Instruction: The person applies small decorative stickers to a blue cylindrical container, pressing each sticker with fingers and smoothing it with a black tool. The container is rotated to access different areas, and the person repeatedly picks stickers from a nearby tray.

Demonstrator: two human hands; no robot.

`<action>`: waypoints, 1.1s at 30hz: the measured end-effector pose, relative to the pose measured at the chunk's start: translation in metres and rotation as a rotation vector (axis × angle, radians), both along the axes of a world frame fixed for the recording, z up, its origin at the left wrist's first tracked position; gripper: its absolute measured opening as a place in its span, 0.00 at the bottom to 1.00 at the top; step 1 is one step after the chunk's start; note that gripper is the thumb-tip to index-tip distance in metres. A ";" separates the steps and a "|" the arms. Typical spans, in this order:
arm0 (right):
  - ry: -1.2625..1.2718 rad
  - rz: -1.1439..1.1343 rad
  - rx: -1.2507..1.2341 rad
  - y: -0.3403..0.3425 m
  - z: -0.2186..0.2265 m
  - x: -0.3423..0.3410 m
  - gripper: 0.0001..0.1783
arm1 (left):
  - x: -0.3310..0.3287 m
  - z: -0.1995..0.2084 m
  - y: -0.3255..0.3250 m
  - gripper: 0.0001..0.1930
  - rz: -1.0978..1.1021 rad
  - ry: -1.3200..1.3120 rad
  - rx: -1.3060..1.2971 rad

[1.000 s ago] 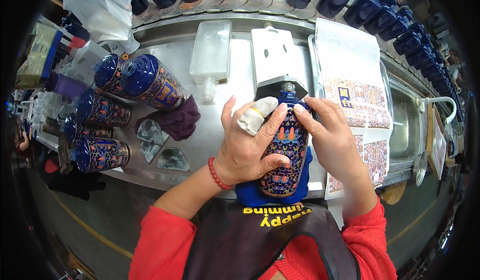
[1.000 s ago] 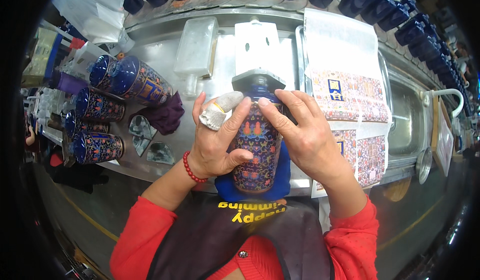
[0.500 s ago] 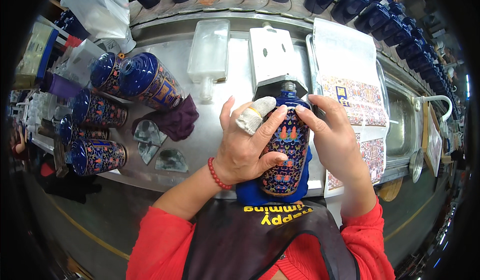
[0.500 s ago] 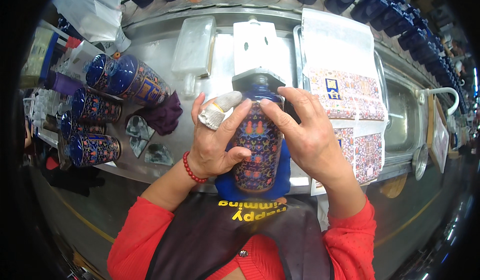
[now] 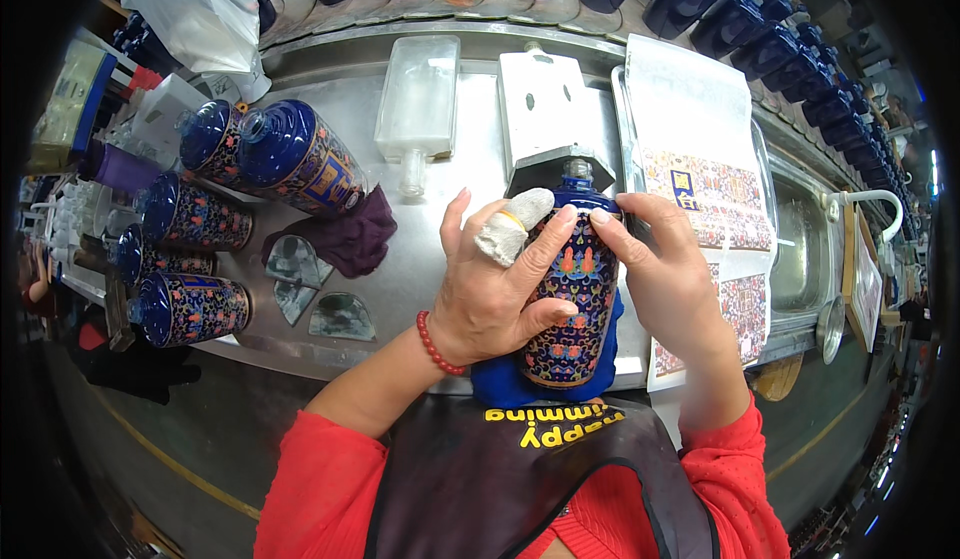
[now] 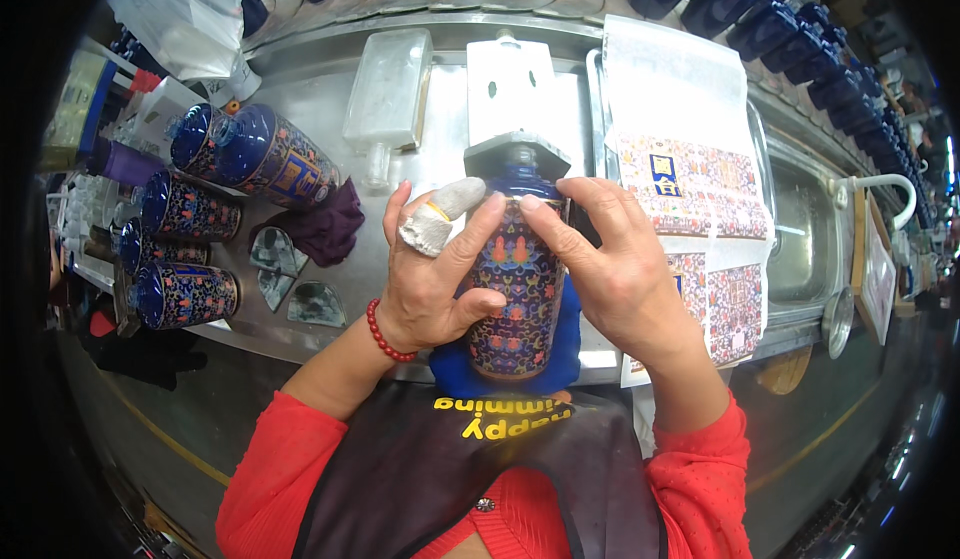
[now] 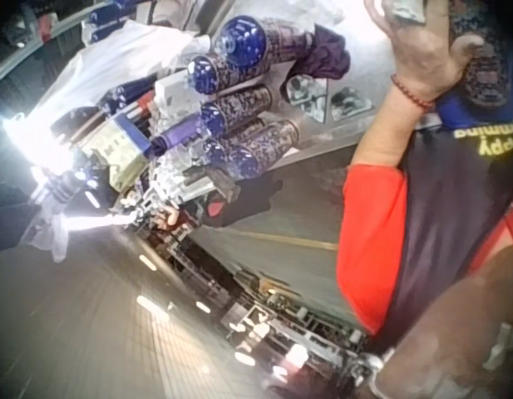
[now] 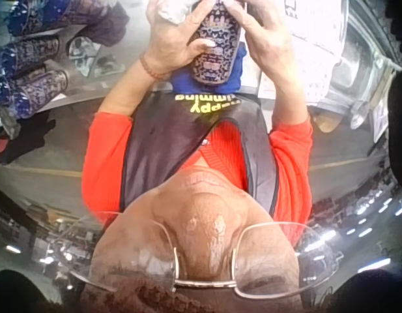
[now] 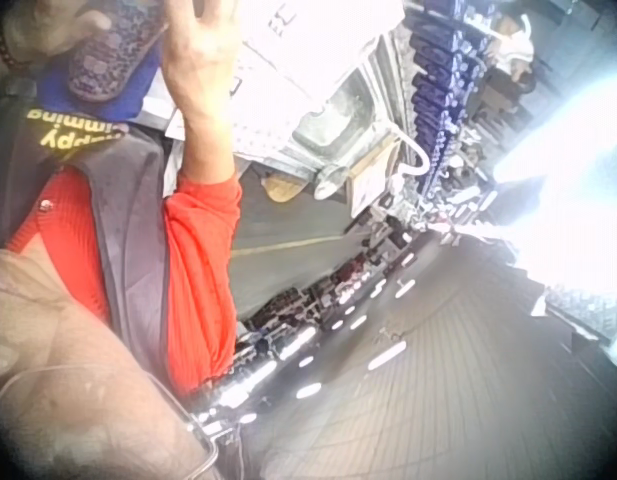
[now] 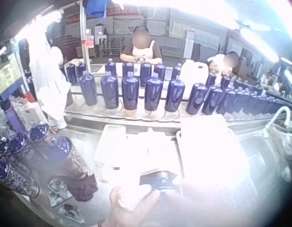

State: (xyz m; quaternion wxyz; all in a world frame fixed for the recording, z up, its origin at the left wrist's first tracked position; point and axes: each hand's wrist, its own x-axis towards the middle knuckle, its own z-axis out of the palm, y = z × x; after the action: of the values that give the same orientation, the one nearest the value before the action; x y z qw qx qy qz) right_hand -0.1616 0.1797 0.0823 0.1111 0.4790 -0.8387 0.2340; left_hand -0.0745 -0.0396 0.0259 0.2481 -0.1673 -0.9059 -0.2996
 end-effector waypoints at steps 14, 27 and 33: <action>0.024 -0.013 0.032 0.005 0.000 0.006 0.31 | 0.002 0.006 0.005 0.41 0.039 0.045 -0.088; -0.035 -0.069 0.013 0.003 -0.001 0.012 0.34 | 0.006 0.006 0.004 0.40 0.054 0.037 -0.090; 0.039 -0.020 0.009 0.004 -0.001 0.009 0.32 | 0.004 0.007 0.005 0.40 0.058 0.042 -0.074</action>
State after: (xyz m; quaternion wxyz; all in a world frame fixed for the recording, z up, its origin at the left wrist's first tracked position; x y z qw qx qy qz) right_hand -0.1525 0.1834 0.0815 0.1277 0.4756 -0.8422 0.2196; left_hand -0.0701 -0.0350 0.0326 0.2695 -0.1560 -0.9154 -0.2551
